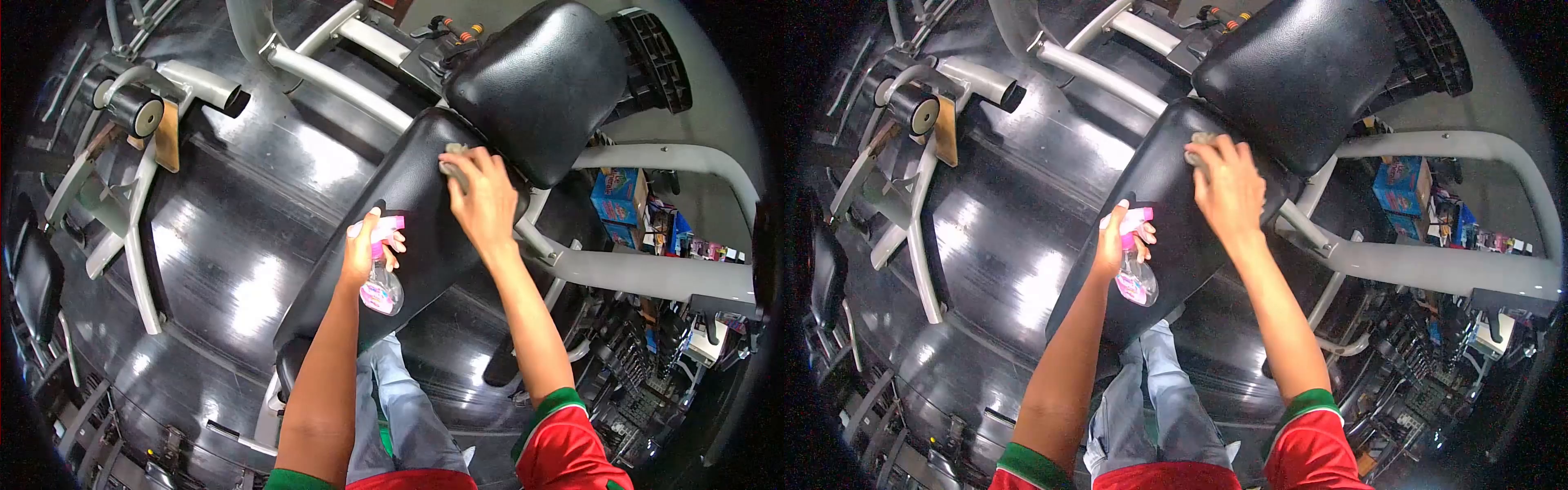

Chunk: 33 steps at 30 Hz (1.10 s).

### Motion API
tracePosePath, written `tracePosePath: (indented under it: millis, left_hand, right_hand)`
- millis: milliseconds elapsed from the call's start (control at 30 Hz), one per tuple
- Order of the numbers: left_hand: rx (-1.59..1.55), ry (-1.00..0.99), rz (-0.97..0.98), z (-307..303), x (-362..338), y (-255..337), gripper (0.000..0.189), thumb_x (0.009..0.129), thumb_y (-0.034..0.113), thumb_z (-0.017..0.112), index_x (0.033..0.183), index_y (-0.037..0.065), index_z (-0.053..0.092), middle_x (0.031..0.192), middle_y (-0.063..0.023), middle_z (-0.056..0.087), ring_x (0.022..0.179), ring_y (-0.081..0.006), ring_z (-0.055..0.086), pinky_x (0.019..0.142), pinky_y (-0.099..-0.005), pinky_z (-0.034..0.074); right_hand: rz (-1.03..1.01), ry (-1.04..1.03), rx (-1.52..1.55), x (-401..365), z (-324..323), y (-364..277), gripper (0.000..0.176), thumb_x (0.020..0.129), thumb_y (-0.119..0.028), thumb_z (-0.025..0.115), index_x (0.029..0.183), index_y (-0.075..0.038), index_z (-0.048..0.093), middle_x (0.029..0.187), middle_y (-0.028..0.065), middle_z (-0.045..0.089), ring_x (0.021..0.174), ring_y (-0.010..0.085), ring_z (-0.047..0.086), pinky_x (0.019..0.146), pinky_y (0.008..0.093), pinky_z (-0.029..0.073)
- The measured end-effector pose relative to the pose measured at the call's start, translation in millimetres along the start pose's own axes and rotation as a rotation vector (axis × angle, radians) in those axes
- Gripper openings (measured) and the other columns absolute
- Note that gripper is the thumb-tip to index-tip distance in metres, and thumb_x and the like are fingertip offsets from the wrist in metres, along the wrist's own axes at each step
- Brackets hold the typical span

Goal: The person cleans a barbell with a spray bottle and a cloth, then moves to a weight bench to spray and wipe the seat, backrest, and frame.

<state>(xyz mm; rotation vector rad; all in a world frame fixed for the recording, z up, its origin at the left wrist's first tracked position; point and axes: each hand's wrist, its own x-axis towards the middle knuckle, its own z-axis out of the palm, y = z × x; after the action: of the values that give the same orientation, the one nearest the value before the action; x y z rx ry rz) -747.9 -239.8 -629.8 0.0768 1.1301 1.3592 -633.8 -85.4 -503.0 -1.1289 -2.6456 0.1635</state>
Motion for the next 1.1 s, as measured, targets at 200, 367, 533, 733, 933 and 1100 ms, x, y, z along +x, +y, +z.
tracePosePath:
  millis: [200,367,533,733,933,1100]
  left_hand:
    - [-0.041,-0.005,-0.005,1.0,0.1,0.8,0.064,0.099,0.054,0.044,0.095,-0.008,0.064,0.07,-0.0186,0.065,0.039,-0.0249,0.057,0.041,-0.0364,0.051]
    - [-0.1,-0.015,-0.011,0.8,-0.8,-0.4,0.062,0.098,0.051,0.048,0.091,-0.009,0.067,0.069,-0.0178,0.067,0.039,-0.0247,0.057,0.035,-0.0336,0.046]
    - [-0.127,-0.013,-0.019,1.1,-0.9,0.3,0.06,0.099,0.048,0.049,0.092,-0.008,0.067,0.07,-0.0173,0.067,0.038,-0.0244,0.057,0.035,-0.033,0.046]
    - [-0.068,-0.038,-0.005,-2.0,0.2,-1.1,0.064,0.098,0.053,0.045,0.09,-0.007,0.065,0.07,-0.0181,0.067,0.042,-0.0264,0.06,0.038,-0.0344,0.048]
    - [-0.129,-0.05,-0.019,-2.5,-0.3,-0.8,0.061,0.099,0.048,0.048,0.09,-0.009,0.067,0.072,-0.0183,0.068,0.039,-0.0249,0.058,0.036,-0.0337,0.047]
    - [-0.144,-0.05,0.012,-0.8,-1.1,-1.6,0.06,0.1,0.047,0.047,0.09,-0.008,0.068,0.071,-0.018,0.068,0.038,-0.0245,0.057,0.036,-0.0345,0.047]
  right_hand:
    - [-0.324,-0.32,0.003,-19.9,14.0,-13.3,0.032,0.083,-0.013,0.069,0.113,-0.02,0.067,0.112,0.0002,0.058,0.103,0.0227,0.058,0.068,0.0363,0.06]
    - [-0.438,-0.46,0.032,-21.9,4.9,-2.4,0.033,0.084,-0.017,0.07,0.116,-0.021,0.066,0.112,-0.0008,0.058,0.103,0.0217,0.057,0.066,0.0355,0.061]
    - [-0.444,-0.47,-0.089,9.4,-14.6,10.5,0.038,0.08,-0.019,0.073,0.118,-0.026,0.067,0.107,-0.0016,0.058,0.097,0.0217,0.058,0.065,0.0357,0.06]
    - [-0.231,-0.255,-0.09,20.7,4.9,-15.2,0.04,0.079,-0.015,0.073,0.118,-0.022,0.067,0.112,0.0009,0.059,0.102,0.0243,0.059,0.072,0.0376,0.061]
    - [-0.441,-0.392,0.141,11.9,39.8,-43.3,0.025,0.079,-0.018,0.07,0.104,-0.015,0.073,0.105,0.0011,0.062,0.096,0.0257,0.061,0.071,0.0399,0.059]
    - [-0.511,-0.413,-0.103,58.5,15.4,-30.0,0.022,0.078,-0.014,0.065,0.099,-0.015,0.073,0.1,0.0056,0.064,0.094,0.0278,0.065,0.072,0.0426,0.058]
